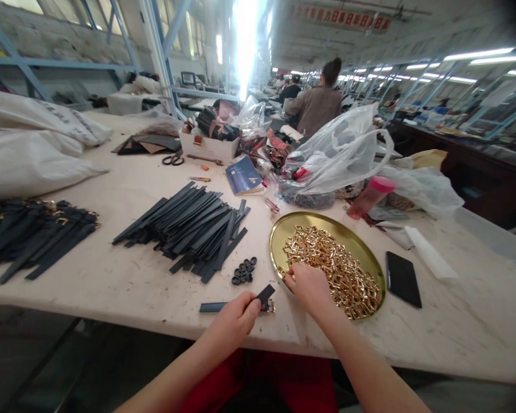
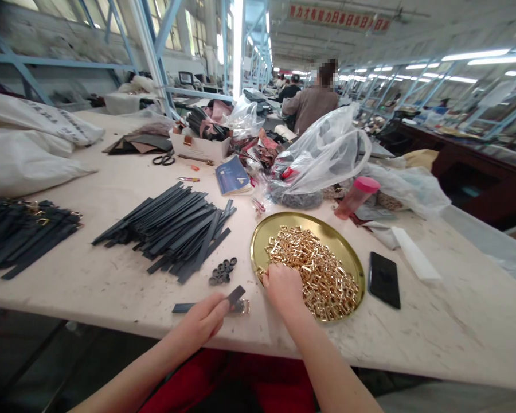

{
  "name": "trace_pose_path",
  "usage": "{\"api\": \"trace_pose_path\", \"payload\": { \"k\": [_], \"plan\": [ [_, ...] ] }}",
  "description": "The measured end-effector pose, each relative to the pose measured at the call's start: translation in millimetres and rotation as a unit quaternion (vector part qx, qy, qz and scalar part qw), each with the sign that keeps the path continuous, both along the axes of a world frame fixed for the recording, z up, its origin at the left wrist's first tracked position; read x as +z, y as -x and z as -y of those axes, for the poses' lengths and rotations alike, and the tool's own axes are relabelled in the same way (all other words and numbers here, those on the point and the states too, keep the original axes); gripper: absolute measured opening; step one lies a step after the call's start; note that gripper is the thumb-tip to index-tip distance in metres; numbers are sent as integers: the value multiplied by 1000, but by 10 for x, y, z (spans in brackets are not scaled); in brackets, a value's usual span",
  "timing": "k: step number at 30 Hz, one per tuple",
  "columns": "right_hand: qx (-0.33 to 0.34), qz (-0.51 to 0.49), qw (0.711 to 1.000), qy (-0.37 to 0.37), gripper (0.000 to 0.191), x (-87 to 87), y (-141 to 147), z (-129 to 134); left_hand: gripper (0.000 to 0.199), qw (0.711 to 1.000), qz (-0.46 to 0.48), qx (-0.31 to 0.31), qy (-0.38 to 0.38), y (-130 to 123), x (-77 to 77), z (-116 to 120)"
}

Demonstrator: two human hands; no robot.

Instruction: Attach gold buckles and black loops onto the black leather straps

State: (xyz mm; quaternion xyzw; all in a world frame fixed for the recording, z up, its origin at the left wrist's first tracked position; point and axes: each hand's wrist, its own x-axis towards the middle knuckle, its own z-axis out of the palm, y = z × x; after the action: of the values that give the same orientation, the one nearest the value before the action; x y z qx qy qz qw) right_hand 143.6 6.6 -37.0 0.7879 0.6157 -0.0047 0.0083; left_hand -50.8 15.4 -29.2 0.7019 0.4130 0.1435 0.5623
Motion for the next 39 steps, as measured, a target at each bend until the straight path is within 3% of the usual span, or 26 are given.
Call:
{"api": "trace_pose_path", "payload": {
  "k": [5,10,16,18,20,23,25,29,31,34,39],
  "plan": [
    [-8,-6,1000,22,26,34,27,-119,28,1000,16,-7,11,-90,-16,24],
    [-24,-39,999,26,17,72,4,-181,28,1000,19,4,5,-18,-30,84],
    [-14,-102,994,-30,16,250,-81,42,28,998,37,41,-17,-5,7,89],
    [6,-181,981,-69,16,307,-43,179,28,998,32,42,-44,-65,40,81],
    [18,-351,931,-99,16,334,29,324,27,996,15,31,-81,-126,70,82],
    [4,-600,793,-107,22,322,161,501,25,990,-22,17,-138,-166,92,114],
    [-12,-672,733,-108,27,293,241,571,25,988,-31,13,-150,-151,97,157],
    [-48,-742,655,-137,30,221,383,629,27,995,2,-5,-96,-88,139,271],
    [-61,-760,628,-153,29,176,455,655,24,998,33,-7,-57,-67,174,320],
    [-71,-768,619,-151,23,94,544,710,20,998,58,4,-22,-52,207,356],
    [-138,-784,572,-195,22,5,619,781,19,998,52,-7,18,-46,154,352]
  ]
}}
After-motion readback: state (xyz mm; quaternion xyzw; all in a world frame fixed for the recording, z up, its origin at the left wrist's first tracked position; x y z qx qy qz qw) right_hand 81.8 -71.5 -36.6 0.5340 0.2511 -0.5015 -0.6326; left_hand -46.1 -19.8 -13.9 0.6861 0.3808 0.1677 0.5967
